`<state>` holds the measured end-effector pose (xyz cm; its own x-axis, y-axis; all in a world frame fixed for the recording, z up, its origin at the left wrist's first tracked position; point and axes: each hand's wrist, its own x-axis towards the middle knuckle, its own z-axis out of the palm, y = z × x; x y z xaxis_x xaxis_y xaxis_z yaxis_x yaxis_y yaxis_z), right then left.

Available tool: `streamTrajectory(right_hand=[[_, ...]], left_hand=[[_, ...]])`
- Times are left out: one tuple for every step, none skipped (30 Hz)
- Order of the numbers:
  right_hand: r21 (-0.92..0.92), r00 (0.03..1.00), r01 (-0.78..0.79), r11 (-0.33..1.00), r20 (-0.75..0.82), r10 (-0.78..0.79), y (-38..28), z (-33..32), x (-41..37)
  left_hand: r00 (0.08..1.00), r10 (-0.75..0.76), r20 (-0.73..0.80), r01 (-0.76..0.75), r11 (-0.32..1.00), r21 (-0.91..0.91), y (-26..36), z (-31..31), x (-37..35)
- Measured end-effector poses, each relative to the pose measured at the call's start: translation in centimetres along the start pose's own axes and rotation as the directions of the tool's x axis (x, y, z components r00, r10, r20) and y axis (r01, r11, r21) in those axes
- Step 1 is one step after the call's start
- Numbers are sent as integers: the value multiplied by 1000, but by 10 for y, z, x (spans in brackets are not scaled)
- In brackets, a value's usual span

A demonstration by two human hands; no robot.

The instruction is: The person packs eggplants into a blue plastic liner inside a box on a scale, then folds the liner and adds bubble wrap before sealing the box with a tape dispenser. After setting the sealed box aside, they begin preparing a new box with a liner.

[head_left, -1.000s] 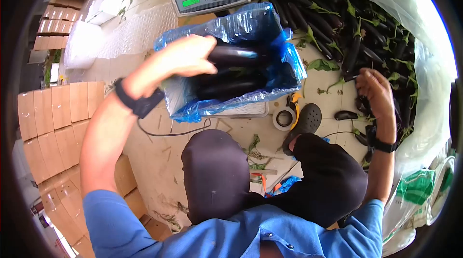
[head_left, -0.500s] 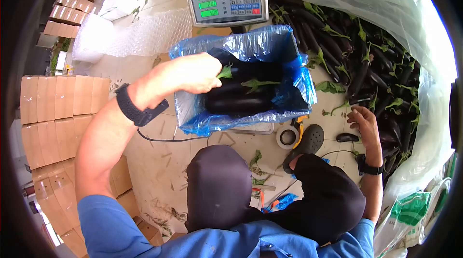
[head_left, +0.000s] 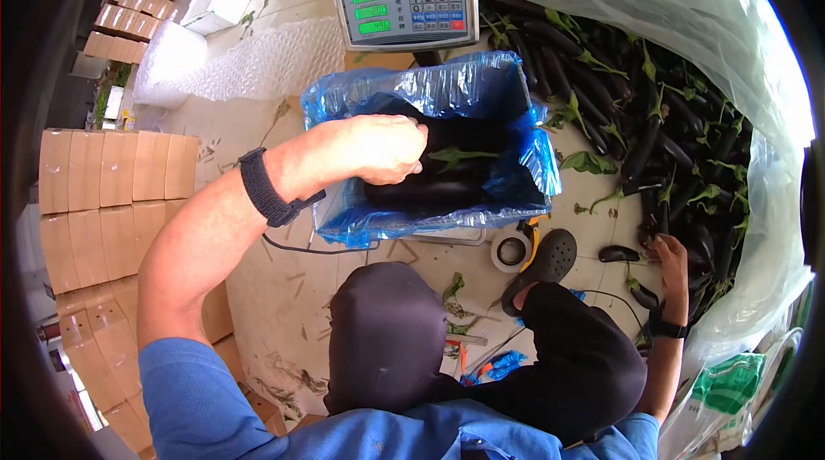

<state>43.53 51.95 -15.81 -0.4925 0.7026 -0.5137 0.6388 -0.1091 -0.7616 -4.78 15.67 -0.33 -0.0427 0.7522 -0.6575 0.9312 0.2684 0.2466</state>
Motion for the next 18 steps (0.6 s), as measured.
streamTrajectory(right_hand=[[-24, 1000, 9, 1000, -24, -9, 8, -6, 0], [-19, 1000, 8, 1000, -26, -9, 15, -12, -2], [7, 998, -31, 1000, -62, 31, 23, -17, -4], [34, 993, -69, 997, -97, 72, 31, -22, -3], [39, 992, -71, 997, -98, 74, 40, -27, -1], [5, 988, -44, 999, -151, 44, 51, -33, 1], [-32, 978, -22, 999, -206, 15, 63, -40, 3], [-84, 981, 0, 996, -193, -16, 76, -48, 11], [-139, 978, 5, 990, -206, -34, 89, -62, 17], [-216, 948, 38, 976, -300, -103, 81, -58, 12], [-312, 934, -25, 950, -346, -89, 85, -67, 14], [-460, 883, -33, 887, -429, -189, 75, -68, 9], [-504, 841, -19, 864, -476, -259, 95, -81, 17], [-508, 789, -110, 854, -568, -236, 98, -87, 18], [-602, 681, -94, 793, -619, -390, 97, -91, 14], [-548, 679, -216, 808, -679, -279, 85, -100, 10], [-636, 587, -261, 727, -702, -403, 83, -113, 8], [-635, 586, -277, 721, -706, -397, 80, -128, 7]], left_hand=[[1000, 1, 2, -1, 1000, 3, 0, 0, 4], [999, -7, 38, 7, 1000, 19, 1, -1, 9], [997, -17, 74, 15, 999, 35, 3, 0, 13], [997, -17, 75, 14, 999, 39, 3, 2, 16], [999, -20, 24, 19, 999, 43, 3, 5, 18], [1000, -19, -25, 21, 999, 47, 2, 8, 22], [1000, -10, -21, 11, 999, 52, 1, 9, 25], [999, -21, -42, 24, 998, 60, -3, 11, 27], [998, -2, -66, 6, 997, 72, -5, 12, 38], [989, 2, -149, 10, 997, 78, -16, 25, 48], [975, -216, -53, 217, 976, 5, 3, 14, 53], [969, -176, -173, 188, 981, 56, -15, 37, 70], [960, -89, -267, 109, 992, 61, -17, 38, 78], [934, 0, -357, 32, 996, 83, -17, 39, 86], [940, -5, -342, 49, 992, 119, -6, 35, 80], [919, 88, -385, -47, 992, 114, -26, 49, 89], [949, -19, -315, 32, 999, 38, -26, 49, 87], [959, -230, -164, 231, 973, -16, 11, 20, 77]])
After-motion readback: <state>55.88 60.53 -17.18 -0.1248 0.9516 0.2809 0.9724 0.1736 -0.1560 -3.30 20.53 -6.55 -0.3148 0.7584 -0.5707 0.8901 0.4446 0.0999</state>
